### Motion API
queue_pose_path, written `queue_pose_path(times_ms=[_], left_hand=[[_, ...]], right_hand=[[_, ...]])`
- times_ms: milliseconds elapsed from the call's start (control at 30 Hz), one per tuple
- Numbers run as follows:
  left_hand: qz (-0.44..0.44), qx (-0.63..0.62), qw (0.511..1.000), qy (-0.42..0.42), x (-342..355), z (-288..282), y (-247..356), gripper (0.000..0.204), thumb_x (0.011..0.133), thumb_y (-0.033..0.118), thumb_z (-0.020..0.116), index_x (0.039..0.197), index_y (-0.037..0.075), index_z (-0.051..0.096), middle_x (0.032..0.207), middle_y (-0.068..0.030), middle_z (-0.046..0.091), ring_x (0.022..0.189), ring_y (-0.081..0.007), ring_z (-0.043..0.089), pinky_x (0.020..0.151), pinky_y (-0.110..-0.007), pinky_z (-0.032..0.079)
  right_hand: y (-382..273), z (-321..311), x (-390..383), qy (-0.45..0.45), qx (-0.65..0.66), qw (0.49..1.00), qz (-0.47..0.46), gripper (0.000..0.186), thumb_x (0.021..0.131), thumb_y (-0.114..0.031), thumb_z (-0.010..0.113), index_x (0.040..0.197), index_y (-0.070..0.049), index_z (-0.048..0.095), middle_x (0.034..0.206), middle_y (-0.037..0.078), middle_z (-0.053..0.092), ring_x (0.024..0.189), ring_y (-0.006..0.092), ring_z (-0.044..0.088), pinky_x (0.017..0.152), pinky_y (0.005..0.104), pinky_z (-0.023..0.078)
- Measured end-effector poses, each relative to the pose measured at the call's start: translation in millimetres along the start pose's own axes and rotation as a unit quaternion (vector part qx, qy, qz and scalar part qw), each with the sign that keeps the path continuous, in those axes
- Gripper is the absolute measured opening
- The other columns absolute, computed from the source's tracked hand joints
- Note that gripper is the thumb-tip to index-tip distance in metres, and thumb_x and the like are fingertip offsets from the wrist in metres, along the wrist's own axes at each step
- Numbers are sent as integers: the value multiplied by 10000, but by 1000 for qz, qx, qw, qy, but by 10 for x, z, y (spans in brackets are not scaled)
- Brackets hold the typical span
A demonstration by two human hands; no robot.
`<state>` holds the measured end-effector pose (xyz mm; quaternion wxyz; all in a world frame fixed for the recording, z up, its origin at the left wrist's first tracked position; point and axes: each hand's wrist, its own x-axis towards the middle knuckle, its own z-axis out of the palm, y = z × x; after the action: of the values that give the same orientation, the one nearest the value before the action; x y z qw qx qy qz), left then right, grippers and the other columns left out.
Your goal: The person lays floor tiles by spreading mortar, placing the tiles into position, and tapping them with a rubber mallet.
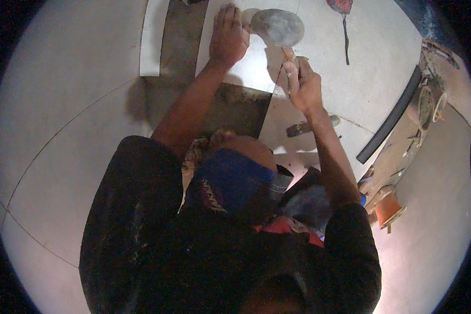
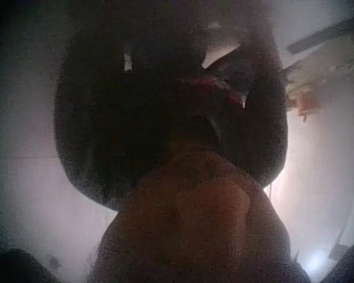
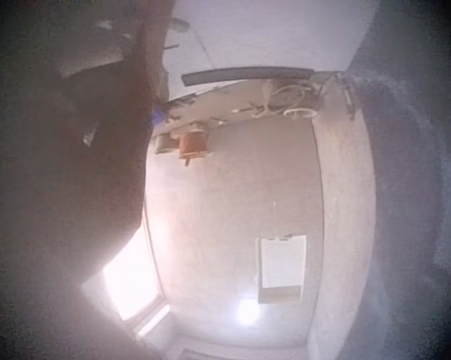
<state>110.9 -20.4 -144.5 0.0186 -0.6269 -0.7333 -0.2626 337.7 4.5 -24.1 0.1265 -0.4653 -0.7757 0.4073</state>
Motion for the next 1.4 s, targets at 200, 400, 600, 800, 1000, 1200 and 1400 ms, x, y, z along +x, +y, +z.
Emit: queue_pose_path(times_ms=[200, 400, 600, 800, 1000, 1200, 1400], left_hand=[[-20, -14, 1000, 18, -58, 41, 5, 599, 930, 267, 640, 1374, -87, 449, 1447, -280, 433, 1394, -445, 374, 1178, -544, 290], [-12, -13, 999, 29, 51, 43, 29, 600, 927, 247, 647, 1376, -91, 436, 1449, -286, 429, 1391, -458, 373, 1170, -555, 293], [-22, -8, 1000, 16, 40, 38, 25, 623, 932, 246, 640, 1408, -83, 410, 1470, -275, 412, 1404, -458, 358, 1174, -557, 281], [-26, -30, 999, 4, 422, 204, 137, 639, 933, 248, 652, 1426, -84, 416, 1495, -291, 404, 1415, -464, 343, 1186, -557, 245], [-41, 12, 999, 15, 815, 325, 2, 647, 943, 336, 629, 1416, -72, 460, 1519, -262, 396, 1446, -420, 320, 1192, -543, 240], [-48, -24, 999, 7, 823, 267, 37, 649, 935, 311, 640, 1421, -75, 448, 1527, -267, 375, 1447, -422, 314, 1197, -547, 231], [-52, -28, 998, -20, 823, 194, 70, 662, 944, 302, 616, 1427, -105, 418, 1543, -284, 342, 1464, -432, 274, 1204, -543, 211]], right_hand=[[138, -18, 208, -17, -47, 996, 67, 453, 1041, -441, 477, 1092, -5, 587, 785, 263, 652, 735, 421, 675, 667, 461, 513], [393, 54, 545, 22, -99, 992, 79, 480, 1029, -456, 492, 1086, 10, 595, 800, 278, 656, 788, 449, 680, 694, 472, 520], [191, -2, 880, 77, -44, 994, 70, 476, 1025, -450, 494, 1109, 6, 599, 816, 283, 670, 815, 466, 685, 713, 481, 525], [347, -104, 1312, 81, -98, 992, 23, 472, 1031, -437, 491, 1130, 14, 589, 837, 279, 681, 843, 475, 685, 732, 496, 530], [83, -41, 1681, 85, -90, 991, 50, 487, 1029, -440, 492, 1115, 28, 598, 869, 295, 681, 880, 493, 670, 765, 521, 524], [-114, -104, 2116, 57, -115, 992, 6, 472, 1035, -442, 466, 1125, 4, 588, 882, 303, 678, 897, 516, 651, 770, 554, 515], [-196, 76, 2342, 32, -166, 986, 4, 448, 1042, -429, 440, 1144, -15, 579, 917, 306, 680, 916, 523, 646, 787, 563, 516]])
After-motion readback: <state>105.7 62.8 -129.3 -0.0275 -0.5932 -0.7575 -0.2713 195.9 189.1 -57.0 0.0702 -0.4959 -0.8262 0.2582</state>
